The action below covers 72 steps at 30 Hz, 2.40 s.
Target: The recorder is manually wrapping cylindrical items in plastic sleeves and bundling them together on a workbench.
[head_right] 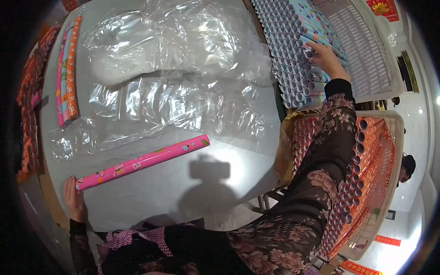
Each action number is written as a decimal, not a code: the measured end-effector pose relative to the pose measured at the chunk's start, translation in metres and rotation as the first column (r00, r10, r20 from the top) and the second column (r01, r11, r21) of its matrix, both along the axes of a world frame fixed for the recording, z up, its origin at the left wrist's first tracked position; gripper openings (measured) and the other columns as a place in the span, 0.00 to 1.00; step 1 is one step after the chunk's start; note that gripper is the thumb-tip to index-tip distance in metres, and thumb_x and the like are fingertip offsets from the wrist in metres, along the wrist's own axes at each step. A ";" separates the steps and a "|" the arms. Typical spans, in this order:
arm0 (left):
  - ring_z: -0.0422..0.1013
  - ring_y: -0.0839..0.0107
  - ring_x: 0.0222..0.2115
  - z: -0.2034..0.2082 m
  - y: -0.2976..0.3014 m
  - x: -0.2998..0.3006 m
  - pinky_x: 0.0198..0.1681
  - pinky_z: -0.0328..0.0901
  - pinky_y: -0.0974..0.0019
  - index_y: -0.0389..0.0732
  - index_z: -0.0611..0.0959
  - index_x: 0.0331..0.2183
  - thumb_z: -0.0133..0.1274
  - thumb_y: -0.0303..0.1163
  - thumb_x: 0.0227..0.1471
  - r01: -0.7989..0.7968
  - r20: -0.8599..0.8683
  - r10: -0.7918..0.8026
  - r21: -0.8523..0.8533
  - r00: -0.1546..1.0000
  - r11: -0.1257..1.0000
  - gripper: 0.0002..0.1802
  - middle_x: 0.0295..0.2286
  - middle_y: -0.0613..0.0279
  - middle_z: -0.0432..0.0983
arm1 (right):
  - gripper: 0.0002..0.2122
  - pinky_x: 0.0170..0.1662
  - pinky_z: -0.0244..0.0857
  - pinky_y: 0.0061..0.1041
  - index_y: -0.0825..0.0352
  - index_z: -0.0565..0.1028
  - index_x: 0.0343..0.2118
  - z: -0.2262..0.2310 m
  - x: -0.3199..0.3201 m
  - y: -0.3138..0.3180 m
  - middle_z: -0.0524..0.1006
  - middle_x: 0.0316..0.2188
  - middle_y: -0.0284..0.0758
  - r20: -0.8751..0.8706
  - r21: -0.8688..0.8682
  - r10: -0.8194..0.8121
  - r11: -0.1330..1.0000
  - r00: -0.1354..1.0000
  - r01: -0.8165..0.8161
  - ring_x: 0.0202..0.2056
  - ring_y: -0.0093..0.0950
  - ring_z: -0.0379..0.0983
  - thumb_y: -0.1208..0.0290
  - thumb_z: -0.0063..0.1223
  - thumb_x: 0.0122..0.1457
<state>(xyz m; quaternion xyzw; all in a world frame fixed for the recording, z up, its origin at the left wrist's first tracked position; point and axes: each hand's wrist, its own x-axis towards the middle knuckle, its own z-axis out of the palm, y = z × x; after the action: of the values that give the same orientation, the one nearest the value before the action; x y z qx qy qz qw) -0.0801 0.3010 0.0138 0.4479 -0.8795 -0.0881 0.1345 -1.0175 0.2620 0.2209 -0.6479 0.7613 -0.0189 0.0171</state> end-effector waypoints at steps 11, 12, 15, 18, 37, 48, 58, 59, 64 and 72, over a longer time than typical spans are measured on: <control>0.62 0.48 0.57 -0.002 0.000 -0.001 0.60 0.56 0.52 0.30 0.71 0.54 0.41 0.25 0.61 -0.034 -0.001 0.035 0.036 0.999 0.999 0.20 0.53 0.47 0.69 | 0.32 0.44 0.68 0.38 0.50 0.72 0.55 0.016 0.006 -0.013 0.75 0.41 0.39 -0.207 0.242 0.110 0.969 0.972 -0.058 0.42 0.43 0.73 0.79 0.64 0.42; 0.62 0.48 0.57 -0.001 -0.001 -0.002 0.60 0.56 0.52 0.30 0.72 0.54 0.41 0.25 0.61 -0.017 0.005 0.017 0.021 1.000 1.000 0.21 0.53 0.47 0.69 | 0.30 0.44 0.68 0.38 0.52 0.73 0.53 0.018 0.004 -0.013 0.75 0.41 0.39 -0.195 0.238 0.146 0.966 0.970 -0.098 0.41 0.43 0.73 0.78 0.64 0.42; 0.62 0.48 0.57 0.000 -0.001 -0.003 0.60 0.56 0.52 0.31 0.72 0.54 0.41 0.24 0.61 -0.015 -0.002 0.015 0.027 1.000 1.000 0.21 0.54 0.47 0.69 | 0.25 0.43 0.68 0.39 0.56 0.76 0.47 0.022 0.008 -0.006 0.75 0.42 0.37 -0.194 0.232 0.140 0.968 0.971 -0.094 0.41 0.43 0.73 0.78 0.64 0.42; 0.62 0.49 0.56 0.012 0.006 -0.005 0.59 0.57 0.52 0.31 0.72 0.54 0.43 0.22 0.60 -0.033 0.000 0.033 0.041 0.999 0.999 0.20 0.53 0.48 0.69 | 0.20 0.45 0.67 0.37 0.63 0.76 0.43 0.014 0.036 -0.001 0.74 0.40 0.37 -0.234 0.200 0.071 0.980 0.970 -0.023 0.43 0.40 0.72 0.78 0.64 0.44; 0.66 0.56 0.51 0.011 -0.006 0.011 0.55 0.60 0.57 0.42 0.77 0.50 0.53 0.25 0.54 -0.002 -0.245 -0.020 -0.091 0.969 0.996 0.20 0.48 0.58 0.74 | 0.20 0.39 0.66 0.34 0.68 0.71 0.46 -0.047 0.370 0.065 0.75 0.34 0.41 -0.032 -0.290 0.665 0.708 0.746 -0.644 0.36 0.41 0.73 0.84 0.61 0.48; 0.67 0.58 0.47 -0.015 -0.016 -0.010 0.52 0.59 0.56 0.47 0.79 0.48 0.57 0.28 0.51 0.001 -0.343 -0.040 -0.115 0.939 0.993 0.20 0.46 0.61 0.72 | 0.17 0.39 0.66 0.34 0.66 0.70 0.43 -0.089 0.605 0.134 0.74 0.31 0.37 0.185 -0.215 0.798 0.602 0.574 -0.769 0.35 0.37 0.72 0.74 0.58 0.49; 0.67 0.56 0.46 -0.018 -0.025 -0.059 0.53 0.58 0.55 0.49 0.79 0.48 0.54 0.36 0.54 0.169 -0.343 -0.195 -0.104 0.919 0.980 0.18 0.45 0.64 0.75 | 0.17 0.39 0.66 0.35 0.68 0.70 0.44 -0.165 0.704 0.107 0.73 0.32 0.39 0.209 -0.356 0.777 0.626 0.594 -0.694 0.36 0.37 0.71 0.69 0.58 0.52; 0.67 0.56 0.46 -0.018 -0.027 -0.059 0.53 0.58 0.55 0.49 0.79 0.48 0.54 0.36 0.54 0.168 -0.348 -0.192 -0.099 0.918 0.981 0.18 0.45 0.64 0.75 | 0.18 0.39 0.66 0.36 0.68 0.69 0.45 -0.167 0.710 0.106 0.73 0.33 0.39 0.199 -0.336 0.757 0.650 0.623 -0.682 0.36 0.38 0.71 0.69 0.58 0.52; 0.66 0.57 0.48 -0.021 -0.034 -0.060 0.55 0.56 0.54 0.51 0.78 0.52 0.51 0.36 0.58 0.246 -0.321 -0.247 -0.044 0.914 0.968 0.19 0.49 0.62 0.73 | 0.15 0.43 0.65 0.35 0.70 0.69 0.41 -0.184 0.703 0.105 0.72 0.33 0.43 0.209 -0.422 0.815 0.574 0.540 -0.702 0.38 0.39 0.70 0.74 0.54 0.50; 0.65 0.57 0.49 -0.008 -0.036 -0.056 0.55 0.55 0.54 0.52 0.77 0.53 0.49 0.36 0.59 0.280 -0.215 -0.272 0.004 0.938 0.960 0.19 0.52 0.63 0.71 | 0.20 0.48 0.64 0.37 0.67 0.72 0.45 -0.177 0.692 0.100 0.72 0.41 0.41 0.230 -0.440 0.813 0.577 0.534 -0.688 0.43 0.40 0.69 0.78 0.60 0.46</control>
<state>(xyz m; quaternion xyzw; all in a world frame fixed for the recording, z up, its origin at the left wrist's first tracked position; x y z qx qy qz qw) -0.1359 0.2653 0.0055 0.3104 -0.9125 -0.1687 0.2061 -0.3253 0.3616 0.0442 -0.8889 0.3688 -0.2581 0.0850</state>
